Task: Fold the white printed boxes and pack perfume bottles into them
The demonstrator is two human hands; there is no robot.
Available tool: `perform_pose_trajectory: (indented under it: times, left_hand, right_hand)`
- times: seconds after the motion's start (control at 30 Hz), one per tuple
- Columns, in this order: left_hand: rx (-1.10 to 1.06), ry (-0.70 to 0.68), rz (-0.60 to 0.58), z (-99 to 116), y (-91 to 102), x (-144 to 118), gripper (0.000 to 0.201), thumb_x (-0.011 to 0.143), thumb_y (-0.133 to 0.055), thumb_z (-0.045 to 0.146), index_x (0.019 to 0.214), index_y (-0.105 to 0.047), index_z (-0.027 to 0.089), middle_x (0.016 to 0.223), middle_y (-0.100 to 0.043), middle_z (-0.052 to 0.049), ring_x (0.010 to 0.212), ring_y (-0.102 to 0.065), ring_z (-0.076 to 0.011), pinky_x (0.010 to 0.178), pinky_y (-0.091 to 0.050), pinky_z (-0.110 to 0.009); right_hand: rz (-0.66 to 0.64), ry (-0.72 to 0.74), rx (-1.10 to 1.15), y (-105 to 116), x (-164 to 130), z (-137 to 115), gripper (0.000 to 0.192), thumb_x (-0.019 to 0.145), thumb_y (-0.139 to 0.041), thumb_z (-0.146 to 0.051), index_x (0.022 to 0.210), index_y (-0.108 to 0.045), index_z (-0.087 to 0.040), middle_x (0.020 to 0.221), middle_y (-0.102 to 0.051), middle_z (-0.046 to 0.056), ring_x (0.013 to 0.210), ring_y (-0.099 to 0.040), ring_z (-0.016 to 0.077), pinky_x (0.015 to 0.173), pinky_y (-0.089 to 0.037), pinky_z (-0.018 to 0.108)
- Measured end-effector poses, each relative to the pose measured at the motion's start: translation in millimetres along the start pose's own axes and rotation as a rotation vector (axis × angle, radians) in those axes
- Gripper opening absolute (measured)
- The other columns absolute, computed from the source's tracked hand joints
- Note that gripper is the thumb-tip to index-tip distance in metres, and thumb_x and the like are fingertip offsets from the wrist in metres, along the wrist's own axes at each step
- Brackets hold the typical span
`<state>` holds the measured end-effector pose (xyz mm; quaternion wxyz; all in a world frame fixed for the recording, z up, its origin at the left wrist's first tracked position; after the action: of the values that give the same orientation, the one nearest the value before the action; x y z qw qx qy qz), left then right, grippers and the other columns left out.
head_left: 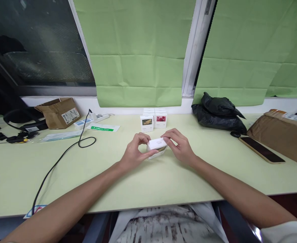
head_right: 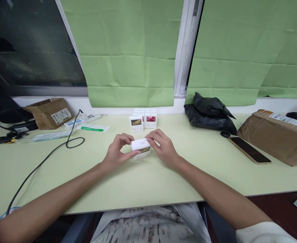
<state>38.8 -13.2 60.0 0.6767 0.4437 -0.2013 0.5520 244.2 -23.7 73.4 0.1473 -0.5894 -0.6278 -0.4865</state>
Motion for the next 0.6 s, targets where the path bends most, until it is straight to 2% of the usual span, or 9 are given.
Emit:
perform_pose_trajectory:
  times: [0.13, 0.27, 0.33, 0.4, 0.5, 0.6]
  left_hand:
    - [-0.003, 0.106, -0.046, -6.5, -3.2, -1.5, 0.051, 0.083, -0.087, 0.037, 0.115, -0.049, 0.026, 0.107, -0.066, -0.004, 0.098, -0.07, -0.0201, 0.086, -0.061, -0.038]
    - [-0.006, 0.211, -0.264, -8.2, -14.4, -1.9, 0.053, 0.089, -0.08, 0.039, 0.133, -0.052, 0.028, 0.128, -0.066, -0.008, 0.116, -0.068, -0.025, 0.097, -0.058, -0.04]
    - [-0.031, 0.26, -0.377, -9.5, -20.9, -3.9, 0.061, 0.093, -0.075, 0.039, 0.146, -0.049, 0.03, 0.145, -0.061, -0.009, 0.131, -0.061, -0.0275, 0.107, -0.053, -0.041]
    - [-0.058, 0.327, -0.439, -13.7, -25.7, -7.1, 0.072, 0.092, -0.075, 0.041, 0.156, -0.043, 0.032, 0.153, -0.055, -0.009, 0.139, -0.055, -0.0298, 0.113, -0.049, -0.041]
    - [-0.048, 0.437, -0.486, -22.1, -31.4, -12.7, 0.078, 0.087, -0.079, 0.049, 0.156, -0.046, 0.032, 0.146, -0.059, -0.008, 0.133, -0.058, -0.0329, 0.111, -0.049, -0.043]
    - [-0.041, 0.417, -0.479, -20.2, -33.2, -11.9, 0.077, 0.083, -0.083, 0.054, 0.15, -0.052, 0.033, 0.139, -0.061, -0.009, 0.131, -0.057, -0.0339, 0.11, -0.047, -0.046]
  right_hand:
    - [-0.002, 0.019, -0.006, 0.5, -0.8, -2.0, 0.02, 0.109, -0.051, -0.032, 0.108, -0.07, -0.028, 0.103, -0.067, 0.008, 0.098, -0.066, 0.0244, 0.085, -0.056, 0.042]
    - [-0.017, 0.035, 0.003, 1.3, 0.1, -2.7, 0.019, 0.109, -0.052, -0.029, 0.109, -0.071, -0.028, 0.104, -0.069, 0.007, 0.098, -0.067, 0.0235, 0.086, -0.055, 0.04]
    - [-0.023, 0.046, 0.015, 1.6, 0.8, -2.6, 0.019, 0.109, -0.052, -0.028, 0.111, -0.071, -0.027, 0.106, -0.069, 0.008, 0.099, -0.067, 0.0231, 0.086, -0.056, 0.04]
    - [-0.029, 0.058, 0.032, 1.4, 1.2, -2.3, 0.02, 0.109, -0.052, -0.027, 0.113, -0.071, -0.027, 0.107, -0.07, 0.008, 0.101, -0.067, 0.0232, 0.087, -0.056, 0.04]
    - [-0.039, 0.064, 0.05, 0.6, 1.1, -1.3, 0.021, 0.109, -0.051, -0.024, 0.113, -0.071, -0.027, 0.108, -0.07, 0.008, 0.104, -0.066, 0.0239, 0.089, -0.056, 0.042]
    - [-0.041, 0.065, 0.048, -0.1, 0.2, -0.1, 0.023, 0.109, -0.05, -0.023, 0.115, -0.072, -0.029, 0.109, -0.069, 0.008, 0.106, -0.066, 0.0244, 0.091, -0.056, 0.043]
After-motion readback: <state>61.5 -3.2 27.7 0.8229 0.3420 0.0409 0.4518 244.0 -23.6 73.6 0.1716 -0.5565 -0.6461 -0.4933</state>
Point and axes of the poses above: each hand's wrist, its own x-axis towards the middle knuckle, its own y-axis out of the back of the hand, z = x × y, the point moved 6 cm from there along x, towards the middle knuckle
